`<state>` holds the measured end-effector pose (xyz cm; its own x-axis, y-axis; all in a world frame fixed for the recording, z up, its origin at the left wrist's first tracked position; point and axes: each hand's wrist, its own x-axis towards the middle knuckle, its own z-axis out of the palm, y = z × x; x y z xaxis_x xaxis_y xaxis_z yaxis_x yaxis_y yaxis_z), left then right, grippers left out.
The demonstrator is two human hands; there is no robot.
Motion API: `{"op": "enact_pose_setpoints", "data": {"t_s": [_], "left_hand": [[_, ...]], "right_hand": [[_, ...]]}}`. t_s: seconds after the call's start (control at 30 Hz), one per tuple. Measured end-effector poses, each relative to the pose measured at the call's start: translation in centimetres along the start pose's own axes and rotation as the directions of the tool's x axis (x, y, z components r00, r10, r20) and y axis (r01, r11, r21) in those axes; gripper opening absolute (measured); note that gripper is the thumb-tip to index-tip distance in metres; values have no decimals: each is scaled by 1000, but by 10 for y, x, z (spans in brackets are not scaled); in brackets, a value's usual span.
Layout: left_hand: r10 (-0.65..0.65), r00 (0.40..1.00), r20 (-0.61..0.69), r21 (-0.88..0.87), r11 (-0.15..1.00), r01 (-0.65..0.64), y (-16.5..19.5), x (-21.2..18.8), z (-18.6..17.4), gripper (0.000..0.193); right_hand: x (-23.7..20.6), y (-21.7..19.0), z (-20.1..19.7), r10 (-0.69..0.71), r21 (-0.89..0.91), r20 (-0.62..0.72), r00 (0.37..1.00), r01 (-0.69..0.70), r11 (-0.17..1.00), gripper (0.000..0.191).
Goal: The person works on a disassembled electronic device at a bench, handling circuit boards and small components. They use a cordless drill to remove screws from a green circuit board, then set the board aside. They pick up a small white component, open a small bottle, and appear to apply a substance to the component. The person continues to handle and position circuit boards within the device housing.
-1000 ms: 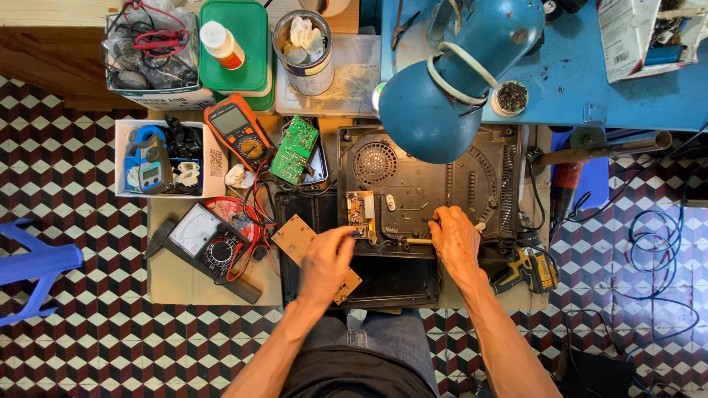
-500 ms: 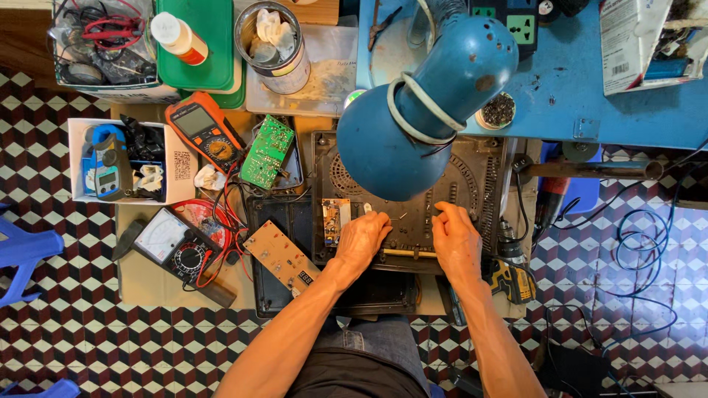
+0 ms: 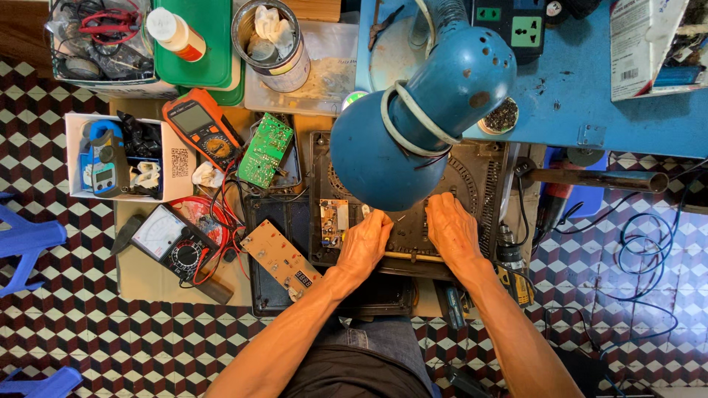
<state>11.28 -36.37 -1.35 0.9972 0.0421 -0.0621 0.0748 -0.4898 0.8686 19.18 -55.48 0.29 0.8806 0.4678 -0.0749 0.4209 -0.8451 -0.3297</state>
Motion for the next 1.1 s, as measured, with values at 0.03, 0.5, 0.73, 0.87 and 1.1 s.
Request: {"op": "enact_pose_setpoints", "data": {"t_s": [0.03, 0.5, 0.73, 0.87, 1.1], "left_hand": [[-46, 999, -8, -31, 998, 45, 3, 2, 3, 11], [-189, 981, 47, 56, 981, 186, 5, 22, 24, 8], [-574, 787, 225, -685, 481, 547, -16, -37, -15, 20], [-621, 724, 300, -761, 301, 574, -21, -72, -37, 23], [-479, 760, 440, -831, 103, 546, -24, -75, -36, 44]], "right_hand": [[-2, 2, 0, 128, 163, 10, 992, -128, 978, 10], [-50, -14, -3, 445, 447, -22, 895, -389, 806, 16], [-39, -29, 2, 179, 233, -75, 981, -157, 960, 6], [-34, -23, 13, 91, 61, -23, 996, -90, 994, 7], [-26, -24, -5, 110, 182, 20, 994, -112, 977, 6]]}}
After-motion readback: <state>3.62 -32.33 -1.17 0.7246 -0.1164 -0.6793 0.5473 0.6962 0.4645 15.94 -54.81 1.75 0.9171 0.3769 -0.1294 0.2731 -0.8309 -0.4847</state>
